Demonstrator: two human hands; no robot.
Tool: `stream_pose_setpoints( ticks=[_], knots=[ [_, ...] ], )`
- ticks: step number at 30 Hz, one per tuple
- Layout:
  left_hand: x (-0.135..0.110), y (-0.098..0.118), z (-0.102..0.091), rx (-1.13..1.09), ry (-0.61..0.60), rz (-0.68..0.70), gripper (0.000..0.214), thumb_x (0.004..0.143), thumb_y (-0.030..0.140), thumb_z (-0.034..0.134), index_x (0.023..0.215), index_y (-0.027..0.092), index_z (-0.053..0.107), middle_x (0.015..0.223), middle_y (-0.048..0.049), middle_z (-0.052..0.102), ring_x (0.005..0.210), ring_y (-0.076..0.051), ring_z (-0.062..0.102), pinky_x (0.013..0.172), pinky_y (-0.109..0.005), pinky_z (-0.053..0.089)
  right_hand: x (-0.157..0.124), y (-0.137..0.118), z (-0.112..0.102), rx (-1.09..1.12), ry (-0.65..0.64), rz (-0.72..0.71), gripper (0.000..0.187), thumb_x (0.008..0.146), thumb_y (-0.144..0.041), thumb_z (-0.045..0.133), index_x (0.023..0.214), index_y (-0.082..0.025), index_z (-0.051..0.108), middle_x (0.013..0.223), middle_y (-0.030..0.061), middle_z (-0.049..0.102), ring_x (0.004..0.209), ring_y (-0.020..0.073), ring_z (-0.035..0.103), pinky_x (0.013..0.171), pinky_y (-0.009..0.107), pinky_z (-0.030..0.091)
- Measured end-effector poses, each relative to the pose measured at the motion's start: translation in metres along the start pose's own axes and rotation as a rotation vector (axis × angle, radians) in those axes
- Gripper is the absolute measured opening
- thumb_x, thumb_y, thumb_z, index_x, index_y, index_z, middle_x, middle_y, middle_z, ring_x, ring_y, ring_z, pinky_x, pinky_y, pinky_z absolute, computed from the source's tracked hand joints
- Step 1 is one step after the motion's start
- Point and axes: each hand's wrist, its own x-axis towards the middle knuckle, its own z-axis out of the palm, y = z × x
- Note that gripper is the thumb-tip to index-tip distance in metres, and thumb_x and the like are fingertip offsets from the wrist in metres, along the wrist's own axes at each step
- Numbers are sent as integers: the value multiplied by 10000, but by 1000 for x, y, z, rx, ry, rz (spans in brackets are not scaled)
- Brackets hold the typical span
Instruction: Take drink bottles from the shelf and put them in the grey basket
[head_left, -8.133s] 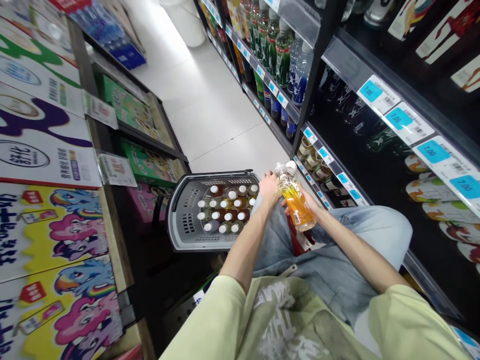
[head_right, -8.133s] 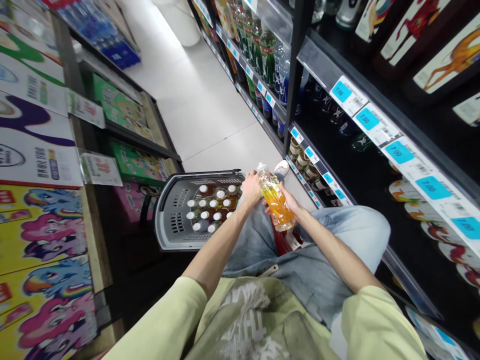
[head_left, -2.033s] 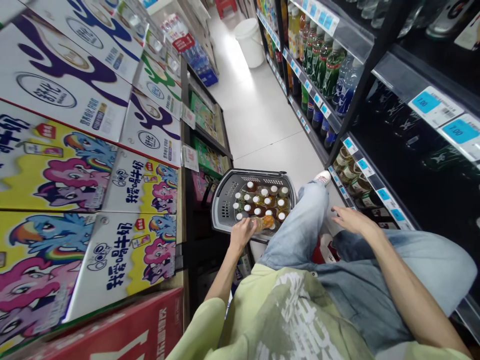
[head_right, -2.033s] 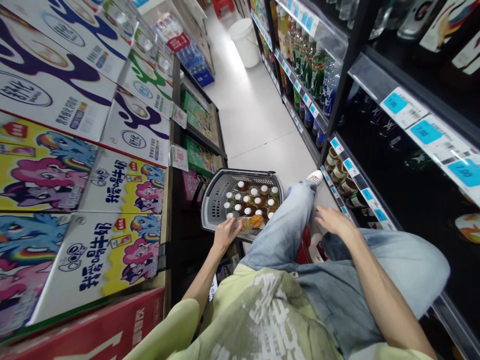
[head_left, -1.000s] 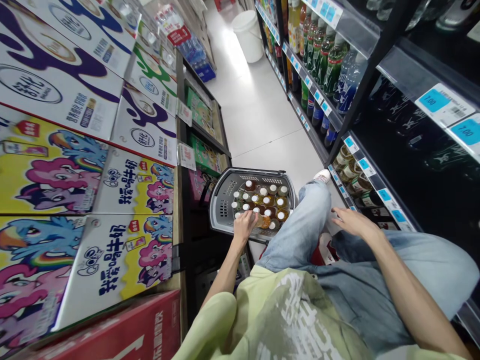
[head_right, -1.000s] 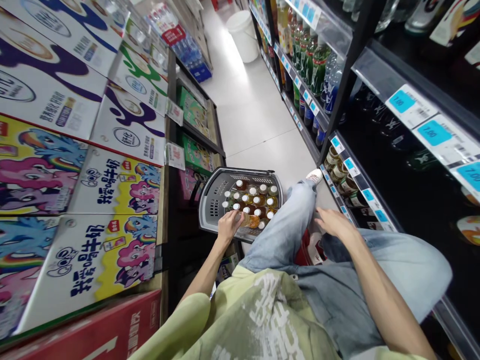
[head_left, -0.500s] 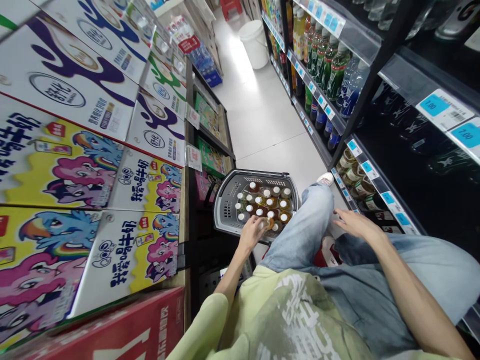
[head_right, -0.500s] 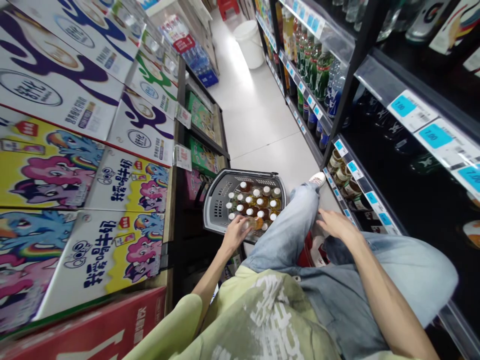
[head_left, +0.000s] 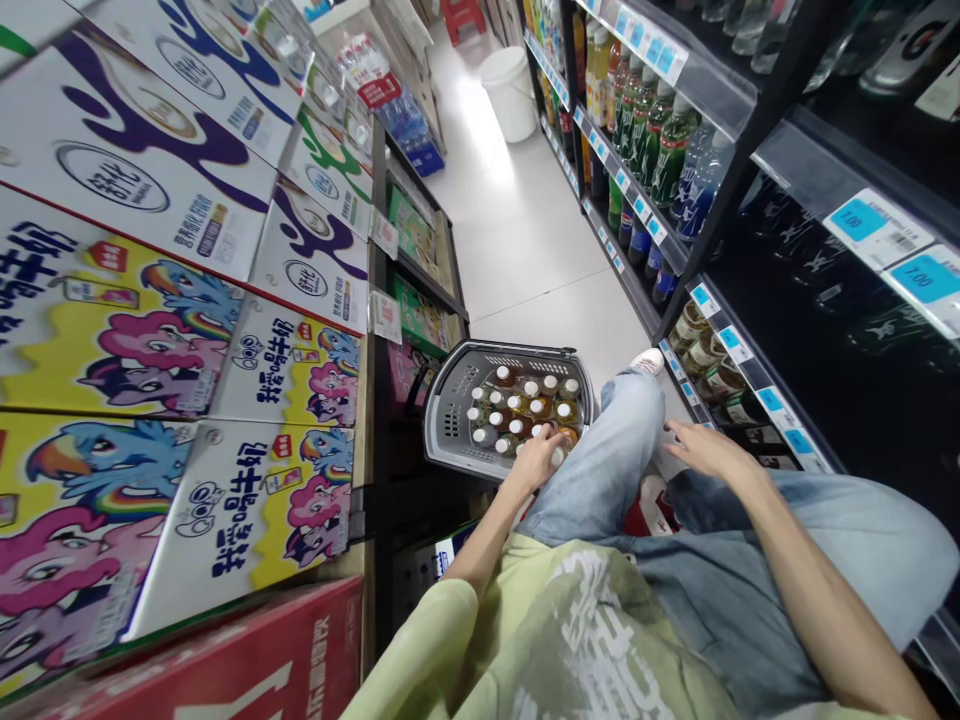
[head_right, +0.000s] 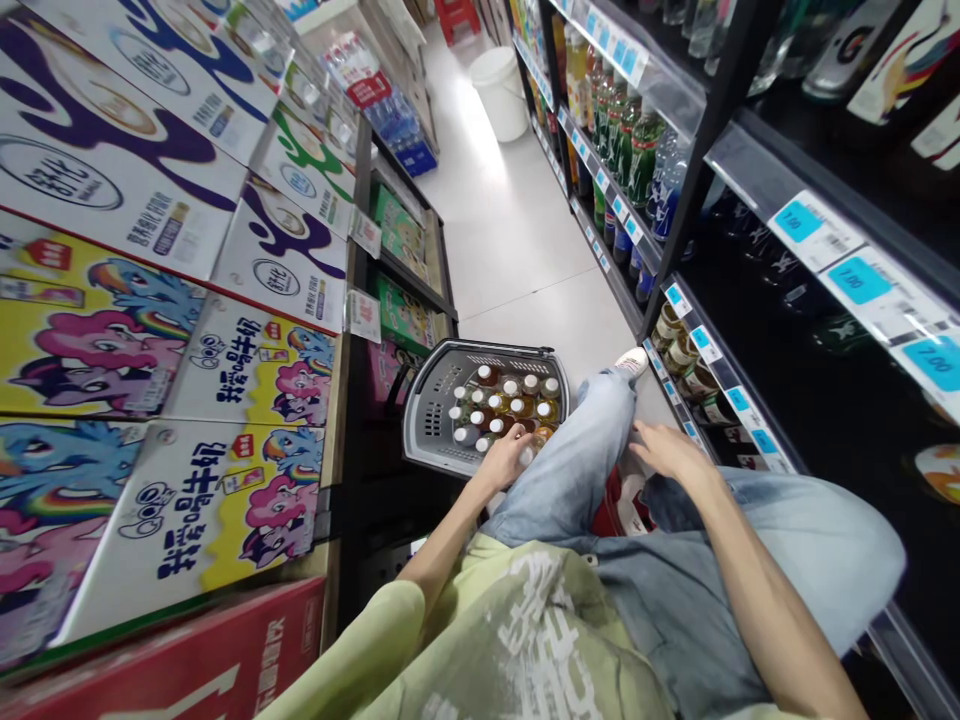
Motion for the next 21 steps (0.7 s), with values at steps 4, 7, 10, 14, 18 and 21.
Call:
stream_pose_setpoints(
  ticks=[4, 7, 10, 14, 18, 21],
  knots=[
    [-4, -10, -2, 51, -110, 171, 417, 940, 163, 612, 1352, 205, 662, 1350, -123, 595, 1103, -255, 693, 930, -331, 533, -2, 0, -1, 19, 14, 1, 502, 1145, -338, 426, 1547, -52, 519, 1459, 271, 665, 1357, 399, 668, 1082, 453, 499],
    [-17, -19, 2, 82, -152, 213, 453, 907, 107, 577, 1342, 206, 659, 1361, -133, 604, 1084, -252, 695, 925, -329, 538, -3, 2, -1, 27, 28, 2, 507, 1140, -344, 435, 1549, -59, 526, 1438, 275, 677, 1346, 401, 676, 1070, 456, 502],
    [-31, -26, 6, 93, -176, 198, 526, 839, 70, 598, 1346, 202, 655, 1350, -139, 615, 1065, -262, 697, 911, -338, 547, -2, 3, 1, 26, 39, -6, 521, 1136, -350, 440, 1567, -69, 519, 1420, 279, 686, 1331, 392, 688, 1054, 443, 503],
    [-39, -29, 5, 111, -198, 185, 583, 819, 53, 590, 1372, 228, 644, 1359, -125, 619, 1045, -257, 700, 896, -329, 542, -1, 3, 3, 25, 48, -1, 511, 1131, -361, 459, 1552, -84, 546, 1384, 276, 706, 1318, 371, 700, 1051, 419, 503],
    [-36, -28, 3, 90, -197, 202, 558, 832, 51, 585, 1354, 237, 657, 1343, -124, 625, 1027, -262, 701, 876, -333, 535, -1, 0, 0, 3, 19, 3, 500, 1135, -351, 458, 1530, -58, 552, 1405, 277, 695, 1324, 386, 693, 1060, 435, 507],
    [-31, -28, 7, 71, -186, 199, 525, 845, 80, 623, 1352, 214, 644, 1342, -144, 625, 1011, -271, 700, 879, -354, 539, -3, -4, -3, -20, 13, 11, 499, 1139, -345, 451, 1530, -49, 545, 1414, 275, 690, 1316, 400, 694, 1047, 447, 513]
  ],
)
